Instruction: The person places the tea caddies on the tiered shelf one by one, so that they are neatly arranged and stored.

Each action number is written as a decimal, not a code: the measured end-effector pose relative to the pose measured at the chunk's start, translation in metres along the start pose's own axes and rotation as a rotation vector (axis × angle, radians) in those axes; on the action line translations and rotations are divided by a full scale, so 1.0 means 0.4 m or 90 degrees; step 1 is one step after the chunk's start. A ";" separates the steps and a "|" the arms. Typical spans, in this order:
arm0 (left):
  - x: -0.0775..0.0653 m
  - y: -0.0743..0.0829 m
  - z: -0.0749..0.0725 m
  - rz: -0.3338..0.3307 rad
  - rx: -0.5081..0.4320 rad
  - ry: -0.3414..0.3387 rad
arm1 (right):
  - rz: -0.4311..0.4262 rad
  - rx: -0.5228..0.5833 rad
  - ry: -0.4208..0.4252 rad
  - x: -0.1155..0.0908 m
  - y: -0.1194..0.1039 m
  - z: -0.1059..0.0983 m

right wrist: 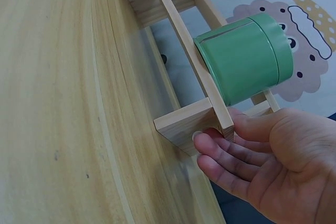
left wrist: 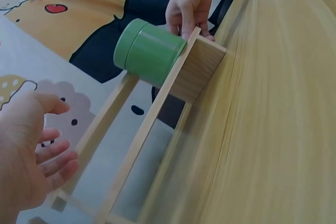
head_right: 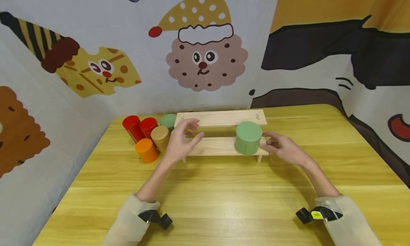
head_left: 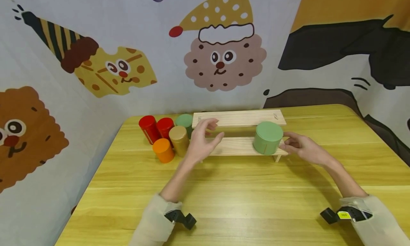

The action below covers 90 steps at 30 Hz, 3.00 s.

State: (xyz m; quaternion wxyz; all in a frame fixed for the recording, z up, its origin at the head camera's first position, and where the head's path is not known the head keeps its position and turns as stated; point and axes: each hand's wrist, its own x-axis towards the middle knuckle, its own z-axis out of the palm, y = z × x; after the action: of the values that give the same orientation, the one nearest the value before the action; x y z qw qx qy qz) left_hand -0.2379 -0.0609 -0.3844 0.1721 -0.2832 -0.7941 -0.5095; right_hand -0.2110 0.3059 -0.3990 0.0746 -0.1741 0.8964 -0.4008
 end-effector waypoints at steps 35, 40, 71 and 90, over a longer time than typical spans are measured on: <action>-0.062 -0.040 -0.177 0.003 0.071 0.098 | 0.004 0.007 0.000 -0.002 -0.007 0.000; -0.078 -0.048 -0.206 0.016 0.090 0.122 | 0.004 0.012 -0.001 -0.002 -0.007 0.000; -0.151 -0.108 -0.310 -0.106 0.162 0.098 | 0.003 0.020 -0.004 -0.004 -0.004 0.003; -0.193 -0.165 -0.344 -0.218 0.215 0.006 | 0.006 0.011 0.000 -0.001 -0.009 0.004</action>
State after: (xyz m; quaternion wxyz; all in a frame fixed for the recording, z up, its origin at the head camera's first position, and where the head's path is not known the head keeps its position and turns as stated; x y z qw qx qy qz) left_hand -0.2210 -0.2278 -0.4166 0.1318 -0.1089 -0.9036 -0.3928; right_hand -0.2091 0.3026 -0.3974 0.0780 -0.1688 0.8937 -0.4084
